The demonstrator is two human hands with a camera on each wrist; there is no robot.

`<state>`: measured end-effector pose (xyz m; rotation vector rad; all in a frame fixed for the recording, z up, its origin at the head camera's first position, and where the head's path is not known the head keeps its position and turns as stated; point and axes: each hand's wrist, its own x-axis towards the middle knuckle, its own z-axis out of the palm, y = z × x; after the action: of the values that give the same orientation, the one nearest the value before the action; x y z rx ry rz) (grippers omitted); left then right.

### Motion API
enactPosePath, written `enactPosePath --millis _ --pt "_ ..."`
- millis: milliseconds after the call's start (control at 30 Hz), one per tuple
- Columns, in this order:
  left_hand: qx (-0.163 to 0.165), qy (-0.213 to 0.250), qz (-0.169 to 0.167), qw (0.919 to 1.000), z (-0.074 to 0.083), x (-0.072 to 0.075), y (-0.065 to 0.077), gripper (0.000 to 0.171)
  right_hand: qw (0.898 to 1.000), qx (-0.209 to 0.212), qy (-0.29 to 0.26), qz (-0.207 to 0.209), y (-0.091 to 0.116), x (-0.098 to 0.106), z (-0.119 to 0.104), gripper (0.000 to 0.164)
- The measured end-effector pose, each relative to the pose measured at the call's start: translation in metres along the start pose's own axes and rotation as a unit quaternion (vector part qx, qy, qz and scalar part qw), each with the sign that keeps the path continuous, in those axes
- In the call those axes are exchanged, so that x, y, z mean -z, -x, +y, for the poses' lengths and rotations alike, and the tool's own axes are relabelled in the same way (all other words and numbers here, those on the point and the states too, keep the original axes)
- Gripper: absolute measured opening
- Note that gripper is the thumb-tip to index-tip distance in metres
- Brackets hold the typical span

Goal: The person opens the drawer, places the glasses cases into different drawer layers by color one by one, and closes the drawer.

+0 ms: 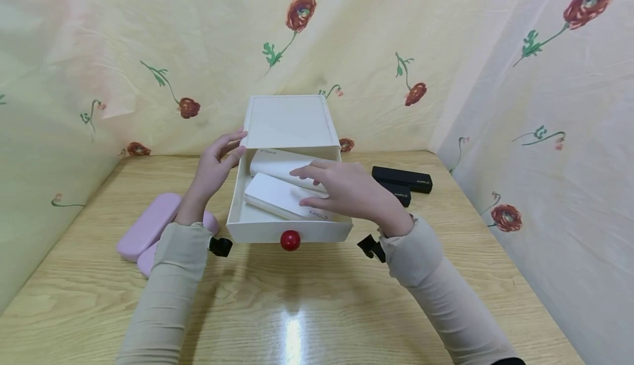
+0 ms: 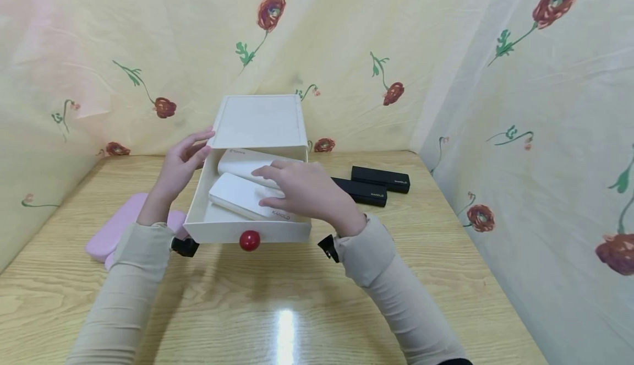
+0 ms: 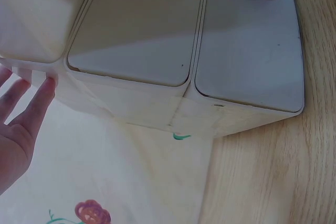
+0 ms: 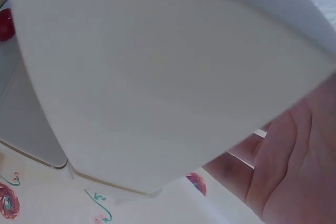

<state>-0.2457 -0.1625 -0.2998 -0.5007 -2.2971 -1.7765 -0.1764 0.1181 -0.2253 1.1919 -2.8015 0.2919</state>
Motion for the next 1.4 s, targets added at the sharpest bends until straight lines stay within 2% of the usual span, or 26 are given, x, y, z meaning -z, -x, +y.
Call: enactPosePath --millis 367,567,933,1167,1300,1400 --pt "0.005 0.002 0.002 1.0 0.0 -0.001 0.0 0.04 0.999 0.02 -0.002 0.046 0.014 0.005 -0.006 0.047" --pt "0.008 0.0 0.004 1.0 0.001 -0.001 0.0 0.041 0.996 0.048 -0.005 0.076 0.021 0.009 -0.012 0.044" --pt "0.005 -0.003 0.006 1.0 0.0 -0.001 0.0 0.04 0.986 0.1 -0.016 0.132 0.033 0.006 -0.021 0.043" --pt "0.0 0.002 0.007 1.0 -0.003 -0.001 0.0 0.041 0.974 0.14 -0.013 0.178 0.039 0.003 -0.029 0.04" --pt "-0.001 0.002 0.006 1.0 -0.004 0.0 0.0 0.041 0.97 0.155 -0.018 0.188 0.042 0.001 -0.032 0.04" --pt "-0.002 0.003 0.005 1.0 -0.004 0.0 -0.001 0.041 0.97 0.153 -0.023 0.187 0.044 -0.001 -0.033 0.038"
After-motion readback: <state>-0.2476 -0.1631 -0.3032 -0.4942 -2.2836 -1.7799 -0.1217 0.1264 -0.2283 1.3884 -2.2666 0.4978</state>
